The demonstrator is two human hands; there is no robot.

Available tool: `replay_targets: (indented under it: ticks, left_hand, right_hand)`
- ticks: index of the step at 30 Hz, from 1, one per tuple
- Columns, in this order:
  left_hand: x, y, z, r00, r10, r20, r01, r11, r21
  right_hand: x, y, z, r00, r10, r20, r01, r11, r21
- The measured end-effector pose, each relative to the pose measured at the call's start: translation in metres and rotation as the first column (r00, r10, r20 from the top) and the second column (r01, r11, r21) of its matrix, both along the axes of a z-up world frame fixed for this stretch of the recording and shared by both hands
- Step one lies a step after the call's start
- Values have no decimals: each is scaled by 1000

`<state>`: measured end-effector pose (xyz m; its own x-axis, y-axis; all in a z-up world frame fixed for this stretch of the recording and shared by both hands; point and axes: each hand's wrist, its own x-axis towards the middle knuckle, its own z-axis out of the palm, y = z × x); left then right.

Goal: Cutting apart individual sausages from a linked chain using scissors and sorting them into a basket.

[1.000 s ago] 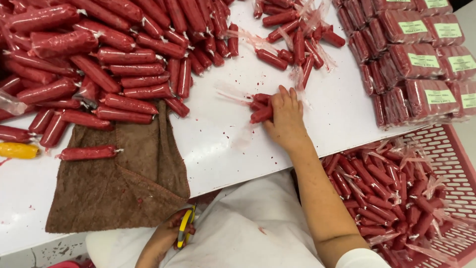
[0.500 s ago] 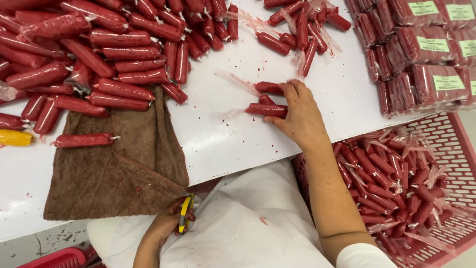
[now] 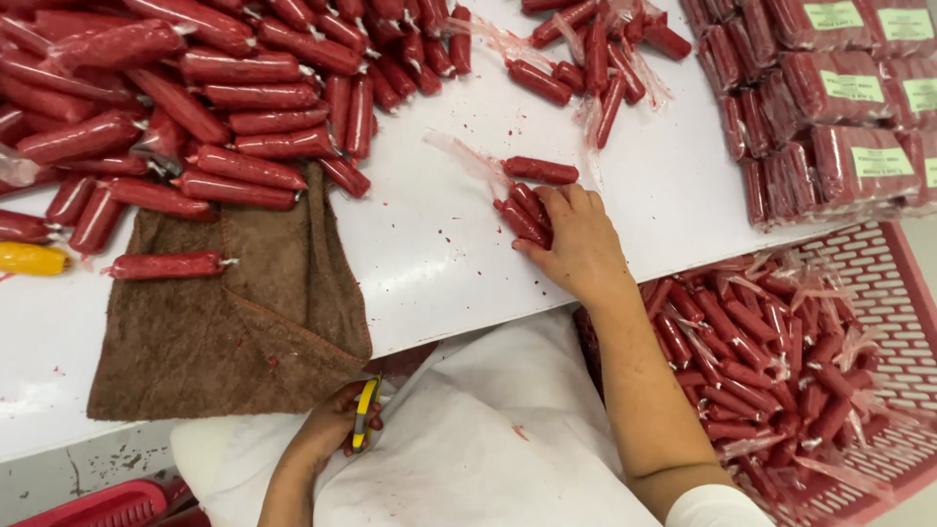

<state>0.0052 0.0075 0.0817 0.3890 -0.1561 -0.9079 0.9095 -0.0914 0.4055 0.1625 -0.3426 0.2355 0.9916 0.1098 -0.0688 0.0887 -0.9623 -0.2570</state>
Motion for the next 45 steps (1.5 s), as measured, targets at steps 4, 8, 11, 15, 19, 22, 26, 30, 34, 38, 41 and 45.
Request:
replay_targets:
  ticks: [4,8,11,15,19,22,26,30,34,38,41,45]
  left_hand:
    - [1,0,5,1000,31,0,-31,999,-16]
    - [2,2,0,1000,29,-2,-29,999,-26]
    - [-1,3,-4,1000,13,9,-13,999,-33]
    - [3,1,-2,1000,13,-24,-14,1000,-19]
    - [6,1,-5,992,100,-77,-106,992,-72]
    - [0,3,-9,998,43,-52,-46,998,-42]
    - [0,3,-21,998,68,-2,-68,997,-30]
    - [-4,5,-15,996,73,60,-70,996,-59]
    - [-6,9,-27,975,193,110,-176,973,-149]
    - [-39,27,-34,815,514,267,-366,814,-451]
    - [-47,44,11,789,563,247,-363,751,-552]
    - [-53,66,50,883,341,323,-157,862,-482]
  right_hand:
    - [10,2,7,987,-61,-151,75,993,86]
    - [30,-13,3,976,58,212,-89,986,140]
    - [60,-30,-21,947,166,275,-202,973,108]
    - [89,-35,-11,997,5,73,-13,994,109]
    - [146,-35,-1,878,-129,461,-46,936,349]
    - [178,-26,-6,961,-9,276,-64,965,255]
    - [171,-16,-20,965,78,250,-71,997,-38]
    - [113,-6,-20,986,73,149,-79,996,34]
    - [43,-12,-5,990,-63,129,20,950,311]
    - [-67,7,1,927,-26,-373,313,598,737]
    - [-123,4,-88,784,206,-586,446,469,762]
    - [-119,14,-215,594,120,-796,689,434,580]
